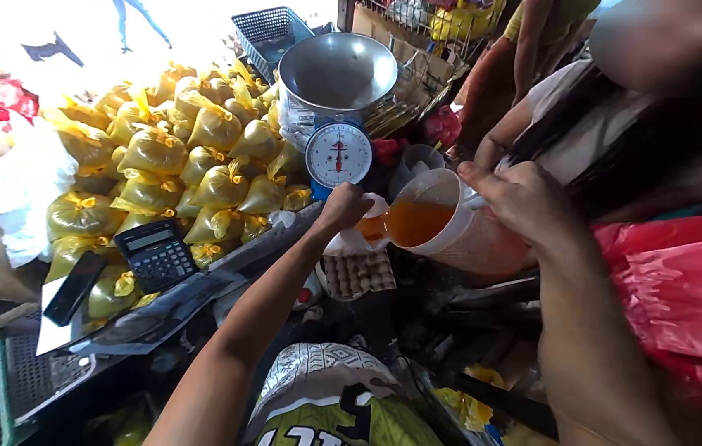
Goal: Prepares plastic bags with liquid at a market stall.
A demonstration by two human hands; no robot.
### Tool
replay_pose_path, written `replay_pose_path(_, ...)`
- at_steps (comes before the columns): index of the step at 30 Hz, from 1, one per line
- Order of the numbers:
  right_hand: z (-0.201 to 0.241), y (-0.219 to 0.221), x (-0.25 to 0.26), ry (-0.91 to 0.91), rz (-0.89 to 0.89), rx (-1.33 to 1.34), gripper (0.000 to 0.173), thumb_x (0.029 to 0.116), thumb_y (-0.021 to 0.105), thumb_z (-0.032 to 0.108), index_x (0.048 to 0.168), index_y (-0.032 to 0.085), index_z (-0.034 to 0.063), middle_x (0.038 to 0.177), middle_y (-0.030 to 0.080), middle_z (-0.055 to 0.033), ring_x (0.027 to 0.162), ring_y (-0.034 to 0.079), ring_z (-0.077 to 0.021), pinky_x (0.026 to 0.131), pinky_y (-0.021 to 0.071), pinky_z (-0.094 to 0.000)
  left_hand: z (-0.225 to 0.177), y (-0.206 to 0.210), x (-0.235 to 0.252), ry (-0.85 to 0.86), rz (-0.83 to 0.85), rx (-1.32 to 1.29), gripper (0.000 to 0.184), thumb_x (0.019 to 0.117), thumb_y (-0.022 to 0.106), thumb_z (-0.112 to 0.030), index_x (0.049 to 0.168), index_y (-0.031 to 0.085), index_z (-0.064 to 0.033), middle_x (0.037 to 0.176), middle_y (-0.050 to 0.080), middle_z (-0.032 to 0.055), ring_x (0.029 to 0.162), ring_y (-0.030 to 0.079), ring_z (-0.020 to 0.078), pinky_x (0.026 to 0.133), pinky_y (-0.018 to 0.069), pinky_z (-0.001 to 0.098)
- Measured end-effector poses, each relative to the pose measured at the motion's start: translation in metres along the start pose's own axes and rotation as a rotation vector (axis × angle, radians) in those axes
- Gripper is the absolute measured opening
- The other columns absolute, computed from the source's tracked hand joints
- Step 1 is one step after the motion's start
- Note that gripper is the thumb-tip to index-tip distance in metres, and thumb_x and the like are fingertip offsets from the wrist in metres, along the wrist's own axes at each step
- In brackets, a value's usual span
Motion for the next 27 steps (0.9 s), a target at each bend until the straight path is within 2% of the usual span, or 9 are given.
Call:
replay_pose_path(6,-0.029,0.034,-0.024,0.061,-0.076,0.286,0.068,0.0961,0.051,0.071,0.065,0.054,0.0114,0.056,0.049,-0.0031,0.046,0.048,-0.0166,0.047,0.0438,-0.0415,0.018,0.009,-0.002,0.019,0.035,-0.010,0.041,0.0960,0.067,-0.037,0.071,0.065,-0.0046,0.069,0.062,0.0113,0.067,0.062,0.0283,0.063,0.0501,0.0542)
replay_pose_path(8,-0.037,0.041,-0.041,0.094,-0.146,0.354,0.069,0.0937,0.052,0.074,0.062,0.056,0.0132,0.053,0.052,-0.0030,0.043,0.047,-0.0159,0.042,0.0407,-0.0384,0.018,0.007,0.001,0.038,0.072,-0.017,0.041,0.0968,0.068,-0.038,0.073,0.066,-0.0044,0.070,0.062,0.0113,0.068,0.062,0.0276,0.064,0.0504,0.0535)
replay_pose_path(11,-0.043,0.045,-0.066,0.161,-0.258,0.507,0.060,0.0930,0.056,0.073,0.069,0.061,0.0178,0.057,0.054,0.0019,0.043,0.048,-0.0101,0.042,0.0419,-0.0307,0.013,0.002,0.010,0.109,0.114,-0.051,0.037,0.0939,0.068,-0.034,0.070,0.064,-0.0049,0.067,0.061,0.0107,0.065,0.061,0.0271,0.061,0.0494,0.0537)
replay_pose_path(14,-0.048,0.051,-0.089,0.232,-0.438,0.784,0.047,0.0937,0.064,0.063,0.074,0.064,0.0207,0.056,0.053,0.0055,0.042,0.044,-0.0062,0.040,0.0396,-0.0239,-0.002,-0.019,0.016,0.203,0.148,-0.092,0.036,0.0935,0.068,-0.030,0.067,0.062,-0.0061,0.062,0.058,0.0087,0.059,0.058,0.0243,0.057,0.0471,0.0510)
replay_pose_path(17,-0.072,0.079,-0.117,0.278,-0.665,1.092,0.034,0.1016,0.058,0.050,0.086,0.064,0.0208,0.057,0.053,0.0067,0.041,0.045,-0.0044,0.039,0.0411,-0.0220,-0.036,-0.071,0.021,0.374,0.156,-0.084,0.032,0.0952,0.068,-0.028,0.074,0.066,-0.0044,0.067,0.061,0.0082,0.062,0.059,0.0222,0.060,0.0505,0.0487)
replay_pose_path(20,-0.077,0.115,-0.138,0.340,-0.843,1.231,0.028,0.1064,0.046,0.040,0.099,0.063,0.0190,0.064,0.059,0.0068,0.047,0.050,-0.0039,0.042,0.0448,-0.0229,-0.092,-0.161,0.029,0.578,0.035,-0.034,0.026,0.0951,0.071,-0.030,0.085,0.074,-0.0069,0.077,0.069,0.0049,0.071,0.064,0.0157,0.070,0.0557,0.0432)
replay_pose_path(22,-0.070,0.136,-0.141,0.423,-0.942,1.262,0.028,0.1073,0.048,0.035,0.095,0.064,0.0157,0.062,0.062,0.0051,0.045,0.053,-0.0043,0.040,0.0459,-0.0223,-0.133,-0.227,0.043,0.634,-0.101,0.035,0.025,0.0945,0.071,-0.033,0.093,0.074,-0.0079,0.086,0.071,0.0049,0.081,0.067,0.0150,0.078,0.0560,0.0432)
replay_pose_path(24,-0.063,0.152,-0.143,0.500,-0.966,1.220,0.028,0.1073,0.052,0.030,0.088,0.065,0.0146,0.057,0.058,0.0056,0.041,0.047,-0.0032,0.038,0.0409,-0.0201,-0.166,-0.277,0.067,0.660,-0.214,0.079,0.027,0.0932,0.071,-0.032,0.106,0.073,-0.0089,0.099,0.072,0.0061,0.095,0.068,0.0161,0.090,0.0558,0.0441)
replay_pose_path(27,-0.053,0.160,-0.141,0.514,-0.934,1.136,0.032,0.1042,0.057,0.028,0.076,0.063,0.0146,0.052,0.054,0.0055,0.039,0.045,-0.0035,0.038,0.0387,-0.0202,-0.192,-0.312,0.097,0.698,-0.302,0.157,0.028,0.0939,0.070,-0.031,0.106,0.072,-0.0056,0.098,0.071,0.0113,0.097,0.068,0.0225,0.091,0.0536,0.0497)
Point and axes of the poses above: each hand's wrist, its own x-axis towards the middle knuckle, its own y-axis out of the palm, z = x × y, the point moved 9 cm from there along x, towards the middle knuckle
